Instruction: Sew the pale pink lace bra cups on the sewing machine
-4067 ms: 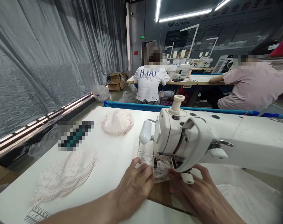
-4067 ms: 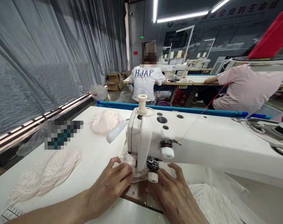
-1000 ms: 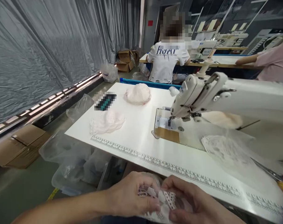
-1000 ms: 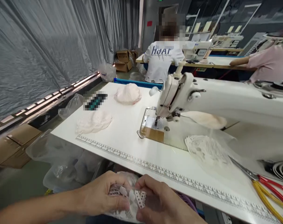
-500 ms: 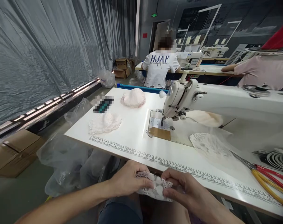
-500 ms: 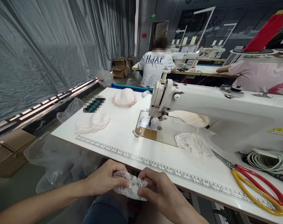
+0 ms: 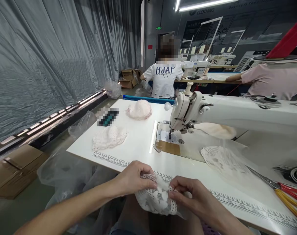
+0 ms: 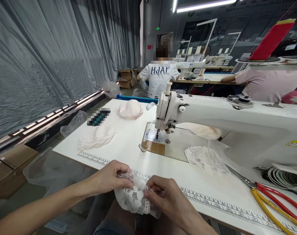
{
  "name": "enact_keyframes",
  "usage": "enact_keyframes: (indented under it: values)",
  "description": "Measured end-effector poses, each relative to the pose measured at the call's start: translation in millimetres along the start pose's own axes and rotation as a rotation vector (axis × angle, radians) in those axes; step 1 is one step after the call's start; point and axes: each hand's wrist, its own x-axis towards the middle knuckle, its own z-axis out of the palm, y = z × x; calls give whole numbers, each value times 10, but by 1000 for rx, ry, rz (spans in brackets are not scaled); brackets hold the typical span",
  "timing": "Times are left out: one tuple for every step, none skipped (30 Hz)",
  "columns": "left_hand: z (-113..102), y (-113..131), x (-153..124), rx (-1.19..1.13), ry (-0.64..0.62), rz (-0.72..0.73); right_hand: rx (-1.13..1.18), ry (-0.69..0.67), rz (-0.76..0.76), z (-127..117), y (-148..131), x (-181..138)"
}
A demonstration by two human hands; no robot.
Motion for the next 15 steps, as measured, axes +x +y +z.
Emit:
enact_keyframes:
  values:
    - [-70,44,61,28,-10,13,-23,13,-19,-17,-18,39]
    - [-147,96,141,58,-23,37,-70,33,-45,-34,-31,87]
    - [-227,156,242,90,-41,68,-138,62,-76,-54,-36,147]
    - [-307,222,363,129,-67,99,-220,99,-109,-78,-31,218]
    - [-383,291,501,174,-101,126,-307,146,-137,-109,-15,296]
    - [-450,359,653,227,-135,139,-391,201,-161,-149,13,380]
    - [-508,423,815,295,-167,134,-460,262,-179,-199,51,463]
    - [-554,479,980,352,-180,122,-516,325,-191,-259,97,541]
    - [-587,522,1142,398,-180,108,-563,388,-200,-325,148,609]
    - [-608,551,1297,439,-172,90,-607,441,-212,-395,200,664]
    - [-617,565,1438,475,-162,74,-640,484,-227,-464,251,702]
    - [-616,567,1561,507,-157,58,-668,510,-255,-529,296,727]
    - [-608,560,1664,534,-158,42,-700,517,-299,-587,335,739]
    - [-595,550,1746,556,-165,28,-741,509,-357,-636,366,743]
    - [-582,541,1809,575,-177,15,-794,492,-424,-677,390,745]
